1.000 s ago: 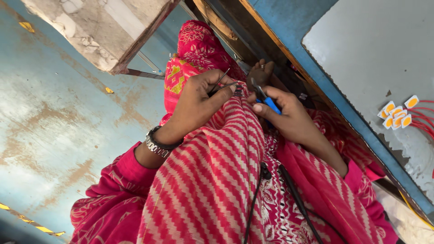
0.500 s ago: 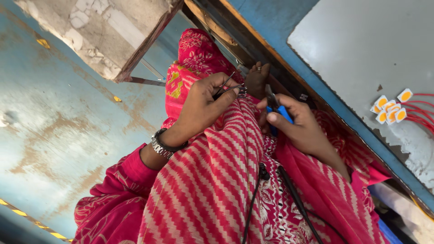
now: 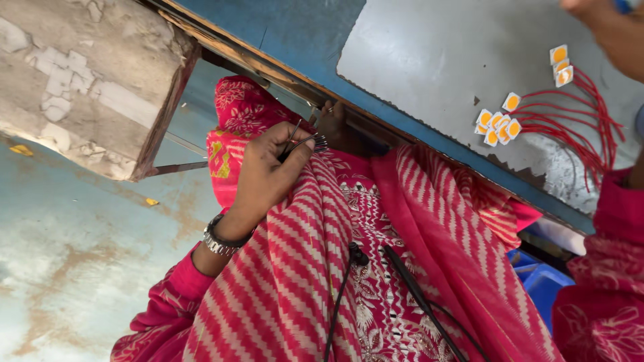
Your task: The person strips insulation from the ends of black wires with pliers, dips the stripped ends into a small container of paste, and solders the wire ends onto LED modules on the bench using a soldering iron, working through the wires one at a time.
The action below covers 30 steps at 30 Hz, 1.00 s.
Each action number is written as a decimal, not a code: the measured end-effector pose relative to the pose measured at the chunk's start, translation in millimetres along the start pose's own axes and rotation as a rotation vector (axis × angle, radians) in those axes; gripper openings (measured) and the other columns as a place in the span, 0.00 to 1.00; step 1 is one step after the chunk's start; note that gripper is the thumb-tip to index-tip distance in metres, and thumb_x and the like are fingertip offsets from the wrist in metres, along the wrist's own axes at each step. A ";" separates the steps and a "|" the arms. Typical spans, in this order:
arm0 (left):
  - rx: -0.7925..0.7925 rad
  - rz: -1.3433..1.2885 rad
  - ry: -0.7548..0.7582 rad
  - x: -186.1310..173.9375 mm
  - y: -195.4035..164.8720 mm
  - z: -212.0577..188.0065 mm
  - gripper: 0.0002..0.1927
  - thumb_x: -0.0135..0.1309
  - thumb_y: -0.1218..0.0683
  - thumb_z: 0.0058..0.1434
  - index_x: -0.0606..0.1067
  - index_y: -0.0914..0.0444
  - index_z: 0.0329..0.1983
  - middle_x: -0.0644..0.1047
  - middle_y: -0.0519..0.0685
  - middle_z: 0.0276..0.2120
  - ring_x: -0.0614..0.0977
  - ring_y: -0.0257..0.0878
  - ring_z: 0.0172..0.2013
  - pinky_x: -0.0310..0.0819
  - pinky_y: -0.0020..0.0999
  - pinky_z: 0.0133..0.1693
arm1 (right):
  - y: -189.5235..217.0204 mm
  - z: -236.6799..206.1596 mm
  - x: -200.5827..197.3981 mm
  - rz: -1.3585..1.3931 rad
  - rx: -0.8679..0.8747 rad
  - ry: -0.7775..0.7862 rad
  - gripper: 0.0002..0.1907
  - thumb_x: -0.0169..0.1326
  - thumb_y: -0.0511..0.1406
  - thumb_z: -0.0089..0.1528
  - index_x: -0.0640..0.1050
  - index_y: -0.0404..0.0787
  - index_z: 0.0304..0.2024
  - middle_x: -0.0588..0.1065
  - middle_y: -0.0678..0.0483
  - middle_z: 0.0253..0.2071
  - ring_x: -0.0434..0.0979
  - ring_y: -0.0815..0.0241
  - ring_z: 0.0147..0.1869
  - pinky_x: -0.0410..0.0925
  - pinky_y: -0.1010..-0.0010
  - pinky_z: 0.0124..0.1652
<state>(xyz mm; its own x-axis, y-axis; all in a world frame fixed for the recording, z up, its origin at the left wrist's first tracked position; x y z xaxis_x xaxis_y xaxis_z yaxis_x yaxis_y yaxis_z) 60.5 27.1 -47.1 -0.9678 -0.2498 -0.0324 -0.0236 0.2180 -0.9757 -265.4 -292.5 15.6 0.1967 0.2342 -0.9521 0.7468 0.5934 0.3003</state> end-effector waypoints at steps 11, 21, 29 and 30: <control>0.097 0.176 -0.093 -60.9 -10.6 11.5 0.09 0.56 0.55 0.69 0.77 0.66 0.37 0.72 0.48 0.20 0.71 0.32 0.20 0.63 0.32 0.24 | 116.2 -71.4 12.7 -0.069 -0.218 -0.498 0.32 0.49 0.51 0.77 0.62 0.43 0.76 0.61 0.45 0.77 0.61 0.45 0.83 0.53 0.50 0.76; 0.426 0.025 0.291 -92.2 -47.0 66.3 0.13 0.44 0.54 0.78 0.74 0.68 0.53 0.74 0.56 0.30 0.80 0.45 0.32 0.74 0.37 0.36 | 143.6 -94.6 73.5 -0.586 -0.291 -0.835 0.36 0.34 0.65 0.67 0.64 0.62 0.71 0.51 0.58 0.79 0.39 0.47 0.83 0.29 0.32 0.74; 0.189 -0.079 0.256 -64.0 -41.8 43.4 0.13 0.43 0.54 0.77 0.72 0.68 0.54 0.77 0.46 0.24 0.80 0.32 0.26 0.74 0.28 0.32 | 124.5 -116.7 85.6 -0.409 -0.228 -0.854 0.30 0.39 0.57 0.70 0.69 0.54 0.68 0.51 0.53 0.78 0.36 0.37 0.83 0.37 0.26 0.75; 0.228 -0.052 0.255 -58.5 -46.0 40.2 0.12 0.44 0.55 0.77 0.74 0.67 0.52 0.77 0.45 0.25 0.80 0.32 0.27 0.74 0.28 0.32 | 126.1 -116.6 84.2 -0.373 -0.196 -0.847 0.28 0.41 0.55 0.69 0.68 0.53 0.67 0.51 0.51 0.78 0.36 0.38 0.83 0.39 0.28 0.75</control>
<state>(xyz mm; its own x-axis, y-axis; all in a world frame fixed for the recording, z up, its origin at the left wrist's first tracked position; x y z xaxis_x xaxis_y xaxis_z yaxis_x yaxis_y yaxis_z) 128.2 -6.3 -9.1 -0.9989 -0.0048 0.0460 -0.0459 -0.0127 -0.9989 -228.7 -108.1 -20.0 0.4205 -0.5878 -0.6912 0.7493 0.6545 -0.1008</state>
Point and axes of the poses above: each hand's wrist, its own z-axis towards the middle knuckle, its own x-axis out of the palm, y = z × x, the point moved 3 cm from there along z, towards the middle knuckle
